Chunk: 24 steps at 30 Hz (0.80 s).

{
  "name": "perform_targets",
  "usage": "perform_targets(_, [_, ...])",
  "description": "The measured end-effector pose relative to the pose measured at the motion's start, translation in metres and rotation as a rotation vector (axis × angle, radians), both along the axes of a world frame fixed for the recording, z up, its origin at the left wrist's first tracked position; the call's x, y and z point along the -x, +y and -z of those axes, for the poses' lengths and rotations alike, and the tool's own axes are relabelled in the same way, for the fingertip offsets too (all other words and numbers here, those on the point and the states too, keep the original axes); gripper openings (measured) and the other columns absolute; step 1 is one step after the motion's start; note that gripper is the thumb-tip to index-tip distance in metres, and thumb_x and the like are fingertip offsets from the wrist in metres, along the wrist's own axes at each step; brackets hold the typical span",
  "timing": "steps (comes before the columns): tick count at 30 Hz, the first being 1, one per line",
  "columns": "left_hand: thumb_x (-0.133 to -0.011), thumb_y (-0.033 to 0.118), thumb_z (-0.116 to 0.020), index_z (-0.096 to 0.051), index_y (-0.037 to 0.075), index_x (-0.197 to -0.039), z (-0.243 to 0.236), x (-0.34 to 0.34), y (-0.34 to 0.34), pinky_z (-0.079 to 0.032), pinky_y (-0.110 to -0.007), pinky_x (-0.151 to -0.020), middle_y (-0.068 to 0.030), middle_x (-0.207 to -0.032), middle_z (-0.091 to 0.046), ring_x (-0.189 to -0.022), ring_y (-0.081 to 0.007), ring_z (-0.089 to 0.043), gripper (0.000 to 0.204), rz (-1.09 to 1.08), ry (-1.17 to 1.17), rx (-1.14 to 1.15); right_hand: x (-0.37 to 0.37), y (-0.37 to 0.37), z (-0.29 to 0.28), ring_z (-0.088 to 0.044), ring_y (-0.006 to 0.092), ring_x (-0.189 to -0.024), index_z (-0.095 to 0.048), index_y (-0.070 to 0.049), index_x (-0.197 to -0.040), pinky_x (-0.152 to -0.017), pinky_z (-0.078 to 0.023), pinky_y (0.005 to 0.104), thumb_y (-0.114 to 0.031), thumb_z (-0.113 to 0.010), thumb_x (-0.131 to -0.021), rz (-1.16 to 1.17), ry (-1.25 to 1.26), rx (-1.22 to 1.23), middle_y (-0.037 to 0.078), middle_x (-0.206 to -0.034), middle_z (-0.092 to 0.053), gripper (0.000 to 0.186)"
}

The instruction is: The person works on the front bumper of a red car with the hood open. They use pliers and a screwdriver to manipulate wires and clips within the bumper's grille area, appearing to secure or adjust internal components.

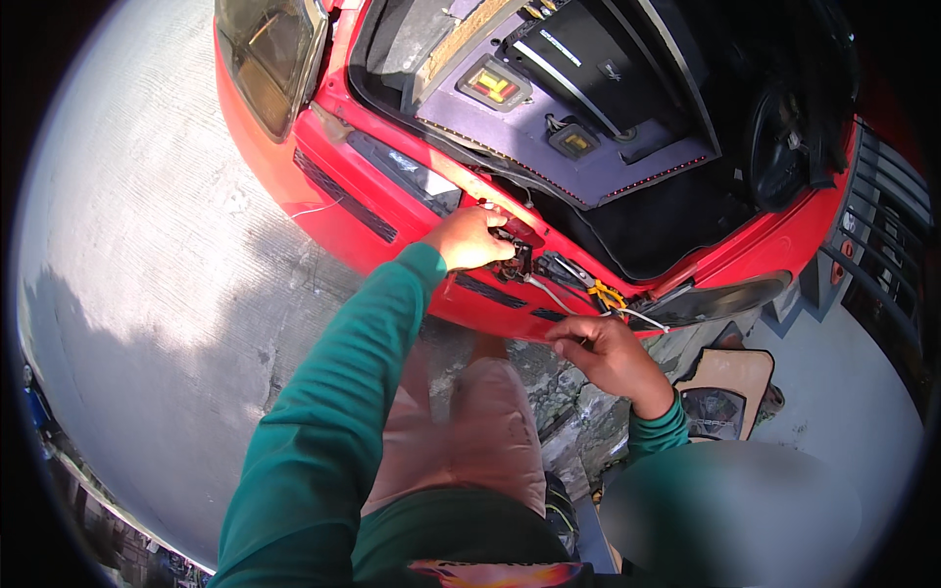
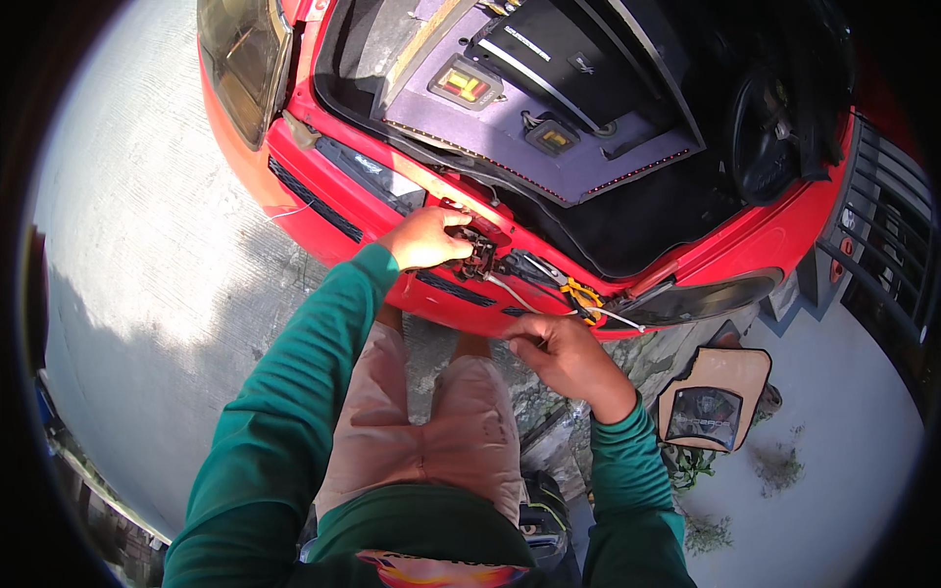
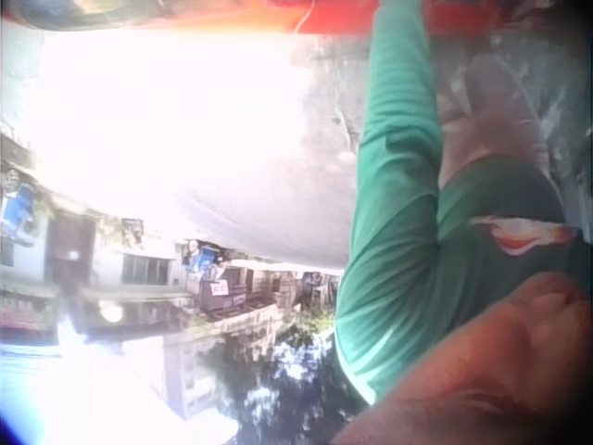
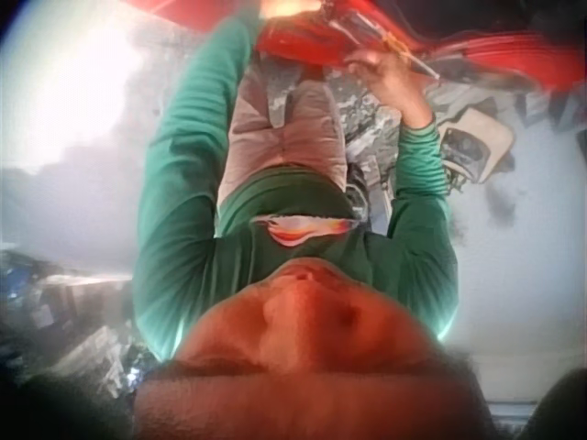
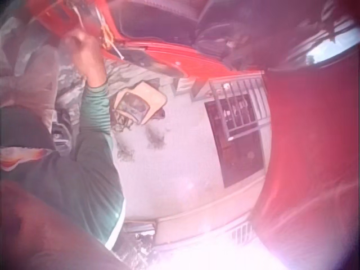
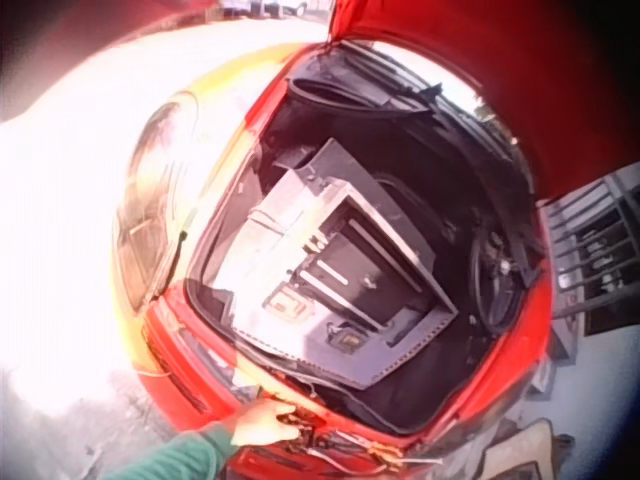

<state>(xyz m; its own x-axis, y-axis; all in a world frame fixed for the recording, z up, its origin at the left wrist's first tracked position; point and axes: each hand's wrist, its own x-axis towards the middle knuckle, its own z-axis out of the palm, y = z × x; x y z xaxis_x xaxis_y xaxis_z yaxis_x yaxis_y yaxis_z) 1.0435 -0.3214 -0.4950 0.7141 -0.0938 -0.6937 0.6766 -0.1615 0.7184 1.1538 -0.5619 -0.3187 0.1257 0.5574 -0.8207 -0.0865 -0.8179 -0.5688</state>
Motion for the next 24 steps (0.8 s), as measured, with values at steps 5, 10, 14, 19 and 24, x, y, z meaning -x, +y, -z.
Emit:
perform_targets(5, [-0.088,0.025,-0.080,-0.054,-0.004,-0.155,0.004,-0.018,-0.004,-0.051,-0.035,-0.112,-0.0254,-0.143,-0.068,-0.128,-0.0279,-0.070,0.077,0.116,0.003,-0.016,-0.077,0.067,0.099,-0.076,0.0392,-0.096,-0.080,-0.011,-0.119,-0.087,-0.062,0.0479,-0.011,-0.068,-0.094,-0.352,-0.786,-0.215,0.017,-0.109,-0.079,0.028])
perform_targets(10, [-0.087,0.030,-0.078,-0.060,0.007,-0.148,-0.016,-0.039,0.001,-0.048,-0.036,-0.053,-0.0094,-0.086,-0.072,-0.060,-0.0178,-0.061,0.068,0.205,0.235,0.104,-0.101,0.112,0.129,-0.076,0.0394,-0.095,-0.081,-0.017,-0.121,-0.084,-0.061,0.0510,-0.016,-0.065,-0.093,-0.789,-0.685,-0.180,0.018,-0.098,-0.079,0.032])
perform_targets(14, [-0.087,0.032,-0.077,-0.062,0.003,-0.140,-0.002,-0.039,-0.001,-0.059,-0.038,-0.086,-0.0165,-0.115,-0.077,-0.099,-0.0259,-0.075,0.063,0.299,0.085,0.008,-0.091,0.104,0.148,-0.064,0.0285,-0.125,-0.083,-0.016,-0.111,-0.107,-0.050,0.0445,-0.027,-0.071,-0.090,-1.011,-0.938,-0.232,0.006,-0.114,-0.071,0.027])
perform_targets(19, [-0.089,0.032,-0.075,-0.058,0.006,-0.146,0.005,-0.033,0.000,-0.059,-0.037,-0.072,-0.0124,-0.108,-0.077,-0.083,-0.0220,-0.073,0.065,0.235,0.216,0.131,-0.089,0.088,0.157,-0.052,0.0335,-0.132,-0.085,-0.018,-0.109,-0.109,-0.045,0.0490,-0.031,-0.078,-0.087,-0.776,-1.023,-0.255,0.011,-0.144,-0.062,0.027])
perform_targets(24, [-0.091,0.025,-0.075,-0.058,0.006,-0.146,-0.004,-0.036,-0.002,-0.055,-0.035,-0.063,-0.0088,-0.098,-0.076,-0.071,-0.0171,-0.068,0.060,0.112,0.329,0.209,-0.093,0.088,0.176,-0.056,0.0320,-0.131,-0.086,-0.014,-0.103,-0.106,-0.048,0.0509,-0.028,-0.074,-0.091,-0.748,-0.778,-0.142,0.008,-0.140,-0.065,0.023])
